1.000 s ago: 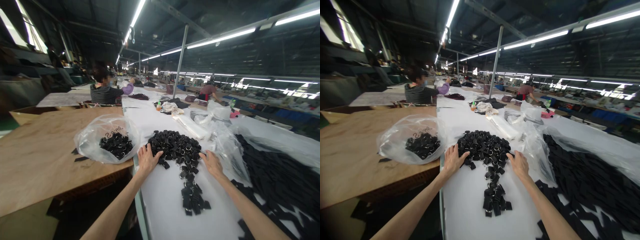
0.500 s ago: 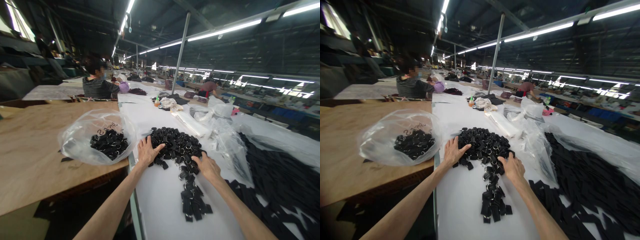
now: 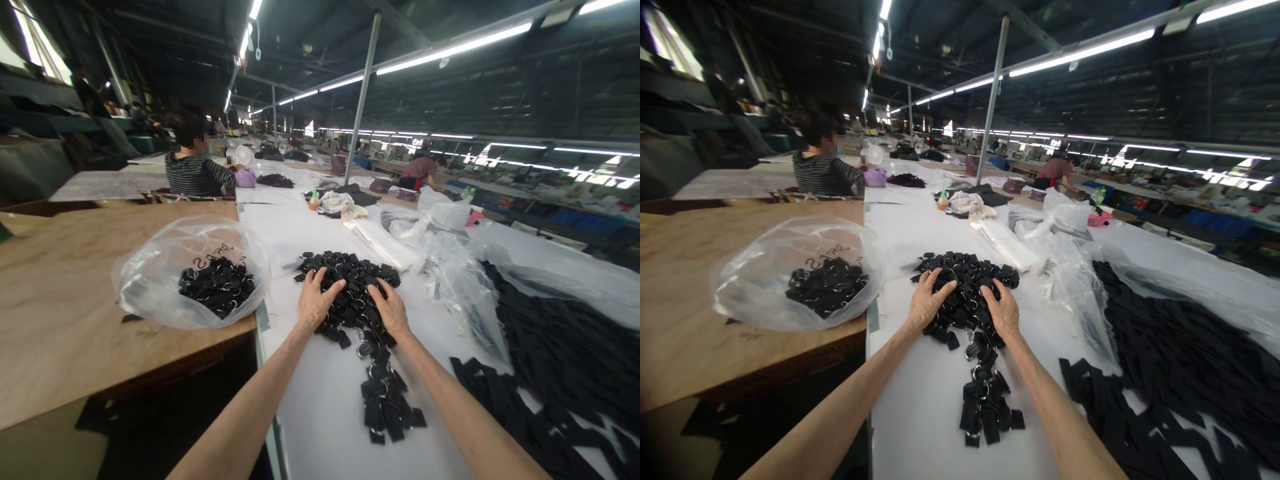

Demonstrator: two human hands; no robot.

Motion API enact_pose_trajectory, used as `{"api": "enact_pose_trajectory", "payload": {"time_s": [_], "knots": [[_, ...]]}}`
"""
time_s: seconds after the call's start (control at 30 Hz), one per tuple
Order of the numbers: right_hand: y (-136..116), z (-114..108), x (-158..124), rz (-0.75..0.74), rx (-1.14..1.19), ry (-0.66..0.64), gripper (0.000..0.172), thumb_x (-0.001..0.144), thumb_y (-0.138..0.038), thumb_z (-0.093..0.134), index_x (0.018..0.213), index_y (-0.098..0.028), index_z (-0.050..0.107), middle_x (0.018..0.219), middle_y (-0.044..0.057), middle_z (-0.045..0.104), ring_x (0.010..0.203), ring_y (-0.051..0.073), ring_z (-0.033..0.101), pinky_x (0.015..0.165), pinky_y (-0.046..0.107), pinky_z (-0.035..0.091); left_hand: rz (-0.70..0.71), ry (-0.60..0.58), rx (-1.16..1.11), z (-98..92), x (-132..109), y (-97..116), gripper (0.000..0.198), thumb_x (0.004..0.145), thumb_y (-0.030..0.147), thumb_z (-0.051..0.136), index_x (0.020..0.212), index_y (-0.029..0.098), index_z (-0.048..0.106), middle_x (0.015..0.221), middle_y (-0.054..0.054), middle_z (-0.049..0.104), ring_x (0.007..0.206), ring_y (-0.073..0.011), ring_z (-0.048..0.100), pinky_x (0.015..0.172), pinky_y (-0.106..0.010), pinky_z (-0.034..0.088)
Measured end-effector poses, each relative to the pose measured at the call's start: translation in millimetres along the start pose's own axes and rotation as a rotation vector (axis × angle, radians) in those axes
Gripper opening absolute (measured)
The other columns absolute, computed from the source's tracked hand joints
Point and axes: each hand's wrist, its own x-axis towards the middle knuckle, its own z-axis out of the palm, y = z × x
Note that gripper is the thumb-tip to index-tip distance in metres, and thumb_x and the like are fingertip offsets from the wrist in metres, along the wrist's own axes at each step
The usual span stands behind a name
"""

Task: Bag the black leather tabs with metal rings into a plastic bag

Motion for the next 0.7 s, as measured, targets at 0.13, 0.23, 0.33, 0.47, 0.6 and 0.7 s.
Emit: {"api": "enact_pose_trajectory", "payload": {"time_s": [0.13, 0.23, 0.33, 0.47, 0.6, 0.7], "knots": [[-20, 10, -6, -0.028, 0.208, 0.015, 0.055, 0.076, -0.055, 0.054, 0.112, -0.015, 0.061, 0.118, 0.011, 0.060, 0.112, 0.025, 0.051, 0.101, 0.037, 0.033, -0.054, 0.110, -0.142, 17.3, -14, 18, 0.056, 0.078, 0.048, 0.057, 0.123, 0.016, 0.054, 0.142, -0.015, 0.034, 0.130, -0.0280, 0.033, 0.109, -0.039, 0.026], [-36, 16, -7, -0.021, 0.370, -0.005, 0.044, 0.076, -0.050, 0.055, 0.103, -0.016, 0.066, 0.107, 0.007, 0.066, 0.104, 0.023, 0.056, 0.095, 0.033, 0.038, -0.071, 0.157, -0.270, 24.5, -19, 27, 0.050, 0.079, 0.046, 0.056, 0.119, 0.017, 0.056, 0.140, -0.013, 0.036, 0.129, -0.0253, 0.036, 0.109, -0.037, 0.027], [-41, 17, -7, 0.015, 0.501, -0.016, 0.034, 0.075, -0.047, 0.059, 0.088, -0.017, 0.069, 0.090, 0.003, 0.069, 0.092, 0.022, 0.059, 0.087, 0.032, 0.042, -0.052, 0.182, -0.394, 28.5, -21, 33, 0.041, 0.077, 0.043, 0.058, 0.110, 0.018, 0.061, 0.133, -0.010, 0.044, 0.124, -0.0245, 0.041, 0.107, -0.036, 0.030], [-38, 18, -8, 0.116, 0.660, 0.020, 0.035, 0.072, -0.048, 0.063, 0.086, -0.016, 0.069, 0.079, 0.001, 0.069, 0.081, 0.021, 0.060, 0.075, 0.030, 0.047, -0.020, 0.195, -0.546, 33.5, -26, 43, 0.027, 0.076, 0.038, 0.058, 0.093, 0.019, 0.065, 0.116, -0.007, 0.056, 0.110, -0.0224, 0.051, 0.100, -0.034, 0.038], [-43, 17, -8, 0.205, 0.779, 0.074, 0.037, 0.068, -0.047, 0.067, 0.085, -0.015, 0.069, 0.077, 0.002, 0.069, 0.076, 0.020, 0.062, 0.067, 0.029, 0.050, -0.031, 0.194, -0.662, 36.2, -31, 54, 0.024, 0.074, 0.036, 0.059, 0.089, 0.018, 0.063, 0.101, -0.007, 0.061, 0.097, -0.0216, 0.056, 0.091, -0.034, 0.043], [-56, 11, -7, 0.228, 0.822, 0.101, 0.039, 0.066, -0.047, 0.068, 0.087, -0.014, 0.068, 0.080, 0.004, 0.069, 0.076, 0.021, 0.063, 0.066, 0.029, 0.052, -0.038, 0.206, -0.721, 35.4, -31, 64, 0.018, 0.072, 0.034, 0.060, 0.082, 0.019, 0.062, 0.094, -0.005, 0.061, 0.091, -0.0207, 0.057, 0.087, -0.034, 0.044]]}}
